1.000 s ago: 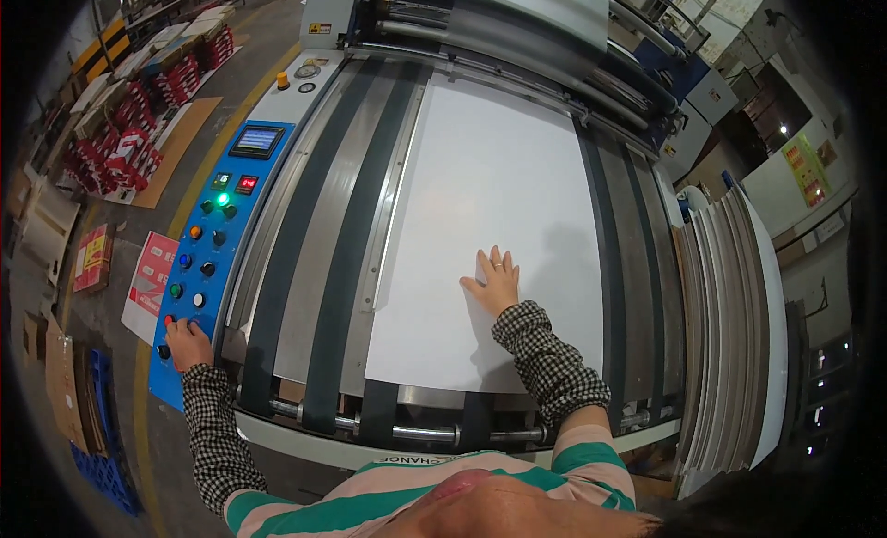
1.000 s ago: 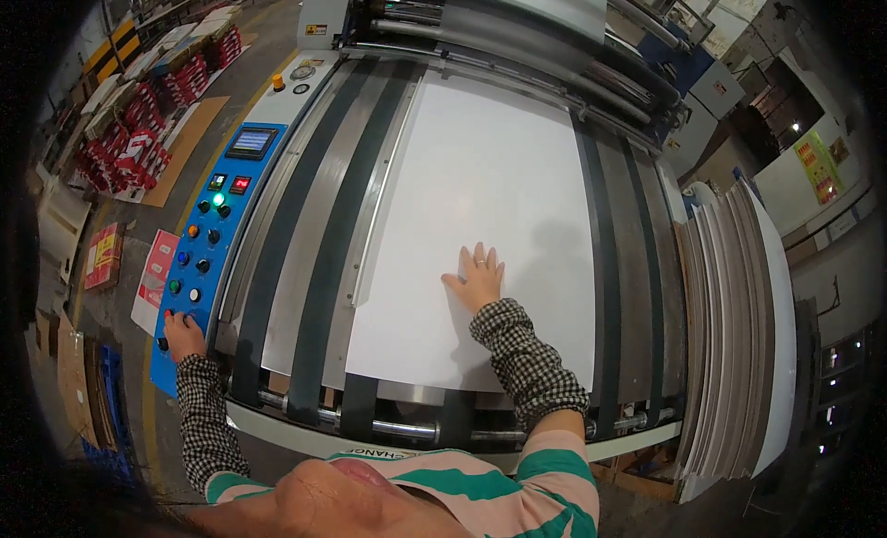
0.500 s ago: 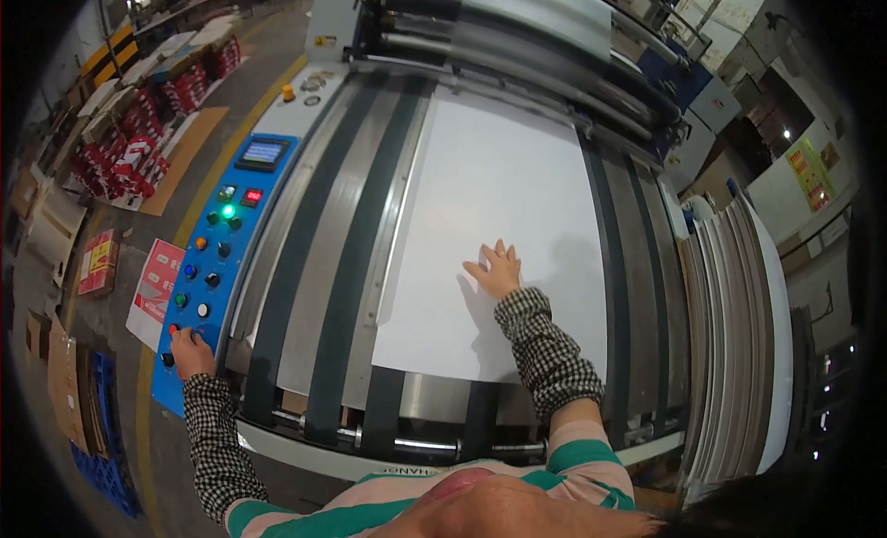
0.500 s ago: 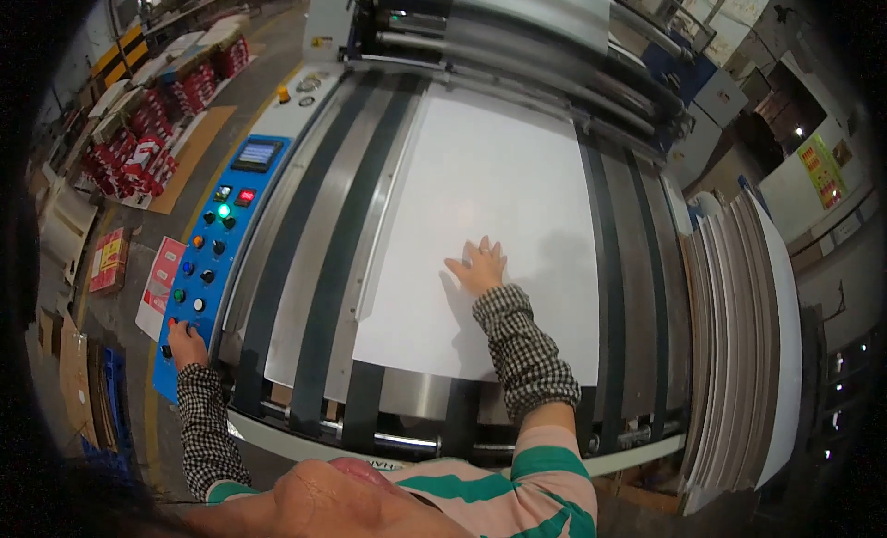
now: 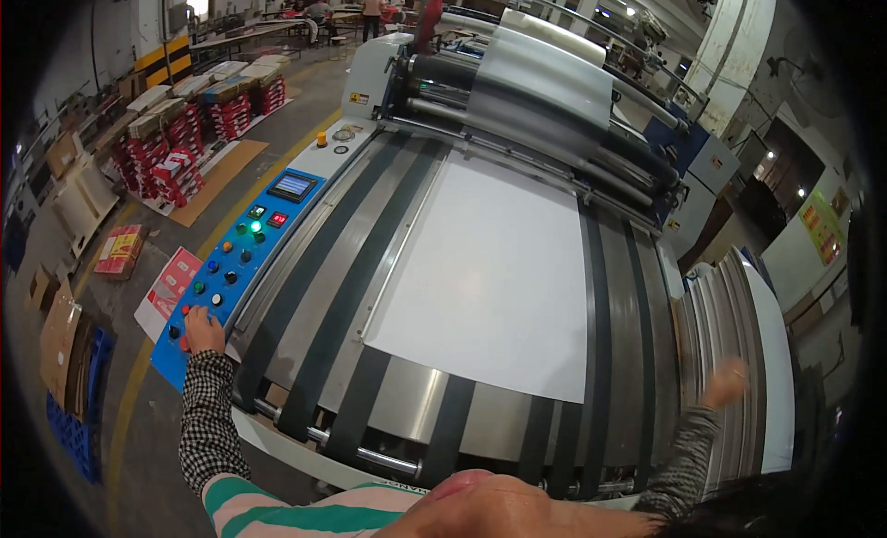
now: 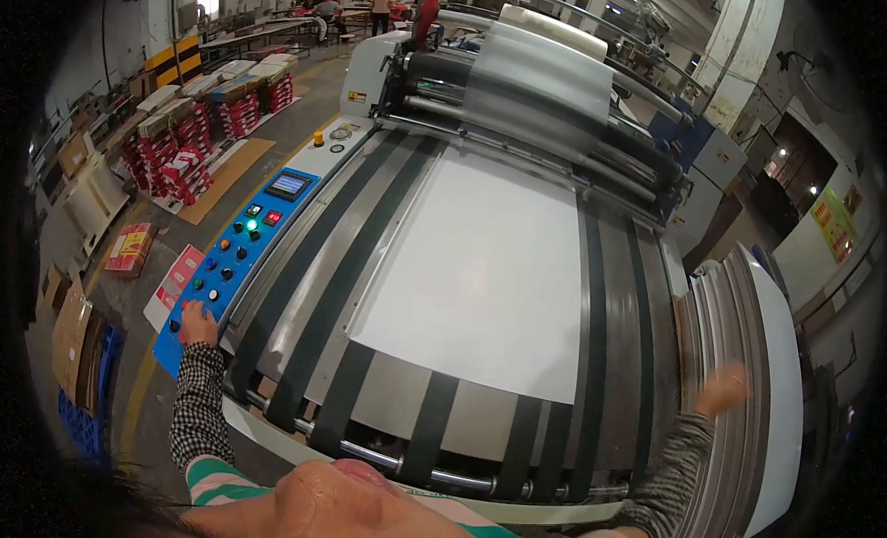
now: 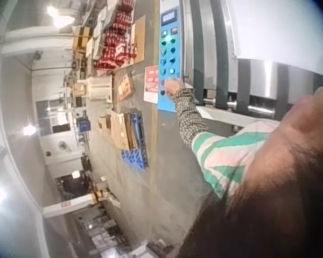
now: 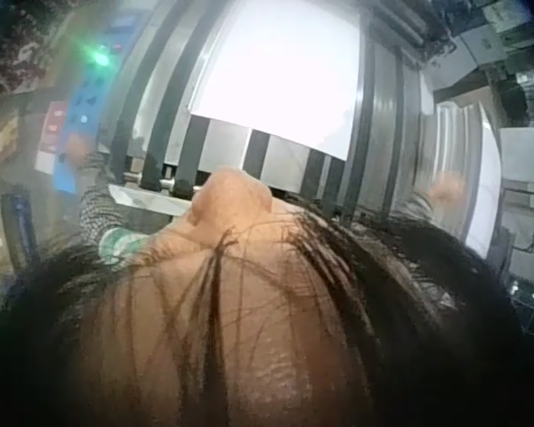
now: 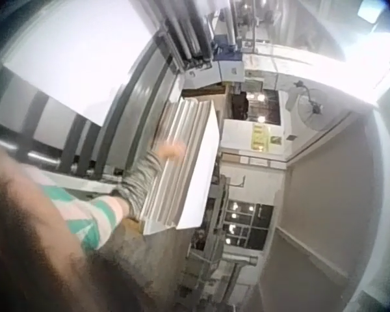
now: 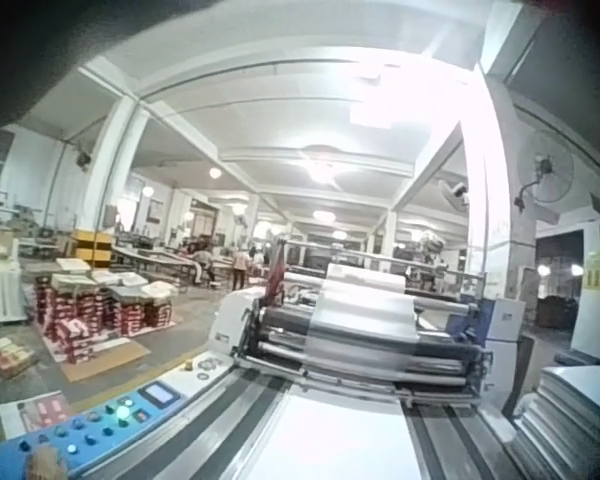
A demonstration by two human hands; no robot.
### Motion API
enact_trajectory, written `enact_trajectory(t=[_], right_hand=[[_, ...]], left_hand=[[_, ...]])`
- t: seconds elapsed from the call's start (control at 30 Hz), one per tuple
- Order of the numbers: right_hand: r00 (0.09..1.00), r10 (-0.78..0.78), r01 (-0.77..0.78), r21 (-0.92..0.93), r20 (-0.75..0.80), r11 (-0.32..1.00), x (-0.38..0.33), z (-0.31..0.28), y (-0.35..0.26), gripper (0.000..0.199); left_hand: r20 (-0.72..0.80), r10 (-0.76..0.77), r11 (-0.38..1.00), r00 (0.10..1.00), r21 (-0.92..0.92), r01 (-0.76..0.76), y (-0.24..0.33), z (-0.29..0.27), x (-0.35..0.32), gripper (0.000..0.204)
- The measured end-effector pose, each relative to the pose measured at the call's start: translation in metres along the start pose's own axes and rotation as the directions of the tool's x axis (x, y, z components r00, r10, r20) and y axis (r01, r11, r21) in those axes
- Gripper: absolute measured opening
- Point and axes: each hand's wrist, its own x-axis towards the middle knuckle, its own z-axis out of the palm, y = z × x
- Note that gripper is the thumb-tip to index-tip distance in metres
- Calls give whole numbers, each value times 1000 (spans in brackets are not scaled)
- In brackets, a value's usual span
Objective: Operating a large paper processing machine to process and stack sheets of paper.
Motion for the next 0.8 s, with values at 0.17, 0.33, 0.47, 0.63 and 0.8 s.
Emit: enact_trajectory(t=[0.17, 0.33, 0.47, 0.63, 0.8], right_hand=[[538, 834, -278, -908, 124, 314, 22, -123, 68, 48], [682, 689, -200, -844, 245, 498, -5, -140, 145, 31], [624, 707, -65, -880, 333, 471, -5, -143, 206, 20], [779, 587, -195, -805, 219, 560, 18, -154, 136, 17], [815, 394, -101, -566, 425, 818, -43, -102, 117, 14]], left_hand=[[-10, 5, 994, 1000, -108, -6, 34, -13, -21, 24], [-24, 245, 944, 969, -222, -245, 78, 13, -34, 21], [-38, 320, 869, 947, -387, -309, 130, 14, -65, 20], [78, 376, 859, 923, -404, -316, 118, -14, -104, 21], [-135, 401, 721, 906, -564, -404, 134, -8, -129, 17]])
